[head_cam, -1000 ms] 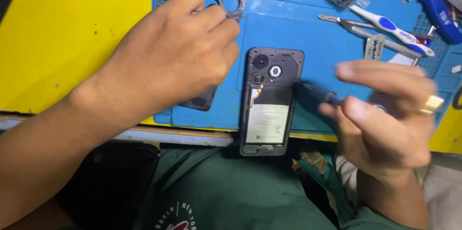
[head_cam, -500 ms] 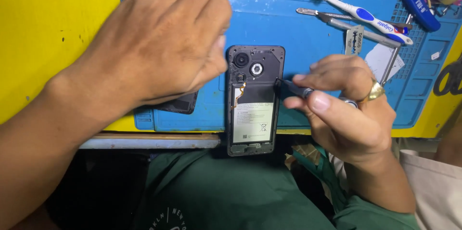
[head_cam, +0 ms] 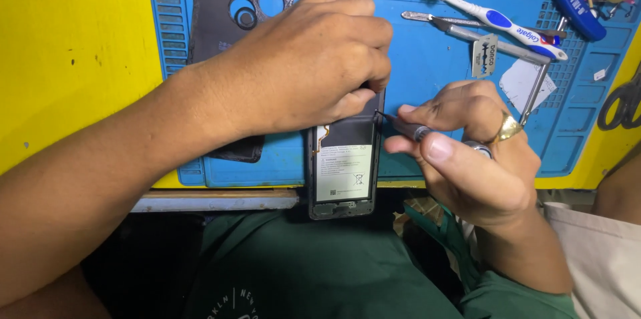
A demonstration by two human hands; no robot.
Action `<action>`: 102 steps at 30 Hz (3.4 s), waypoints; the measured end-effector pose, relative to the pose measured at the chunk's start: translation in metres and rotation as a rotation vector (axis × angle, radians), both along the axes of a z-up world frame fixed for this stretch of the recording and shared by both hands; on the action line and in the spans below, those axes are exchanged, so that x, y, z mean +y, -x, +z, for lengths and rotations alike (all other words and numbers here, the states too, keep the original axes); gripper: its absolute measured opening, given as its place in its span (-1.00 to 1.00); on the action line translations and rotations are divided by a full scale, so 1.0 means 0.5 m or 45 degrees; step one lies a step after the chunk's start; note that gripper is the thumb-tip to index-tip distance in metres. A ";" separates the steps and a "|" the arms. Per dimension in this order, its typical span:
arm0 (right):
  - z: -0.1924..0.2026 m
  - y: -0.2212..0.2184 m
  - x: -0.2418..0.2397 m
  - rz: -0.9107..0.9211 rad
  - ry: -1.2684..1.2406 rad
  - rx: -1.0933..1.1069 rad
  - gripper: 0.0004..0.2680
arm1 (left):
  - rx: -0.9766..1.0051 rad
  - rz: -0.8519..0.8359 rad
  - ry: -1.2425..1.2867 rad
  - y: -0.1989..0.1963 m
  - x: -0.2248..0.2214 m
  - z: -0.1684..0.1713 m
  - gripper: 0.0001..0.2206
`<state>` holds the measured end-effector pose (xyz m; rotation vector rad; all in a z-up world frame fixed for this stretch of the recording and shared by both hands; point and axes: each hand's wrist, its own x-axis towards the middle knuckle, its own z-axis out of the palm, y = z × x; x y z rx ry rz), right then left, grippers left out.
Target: The person uses a screwdriver to remove screws from the back of a disassembled smartphone. They then use a metal prying tool to carefully lift and separate the phone's back cover from the main body, working along the edges to release the internal components.
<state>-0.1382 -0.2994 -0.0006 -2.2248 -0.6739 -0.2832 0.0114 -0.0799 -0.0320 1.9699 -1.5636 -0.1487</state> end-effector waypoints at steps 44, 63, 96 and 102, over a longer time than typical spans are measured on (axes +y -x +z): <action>0.010 -0.054 -0.048 0.075 -0.029 -0.081 -0.60 | -0.289 0.174 -0.031 -0.042 0.087 0.043 -0.91; 0.012 -0.065 -0.029 0.084 0.068 -0.214 -0.78 | -0.661 0.283 -0.605 0.037 0.203 0.097 -0.72; -0.001 -0.066 -0.022 0.049 -0.123 -0.063 -0.64 | -0.856 0.208 -0.689 0.051 0.184 0.120 -0.72; -0.007 -0.093 -0.041 0.065 -0.210 -0.143 -0.52 | -0.981 0.242 -0.712 0.055 0.191 0.100 -0.72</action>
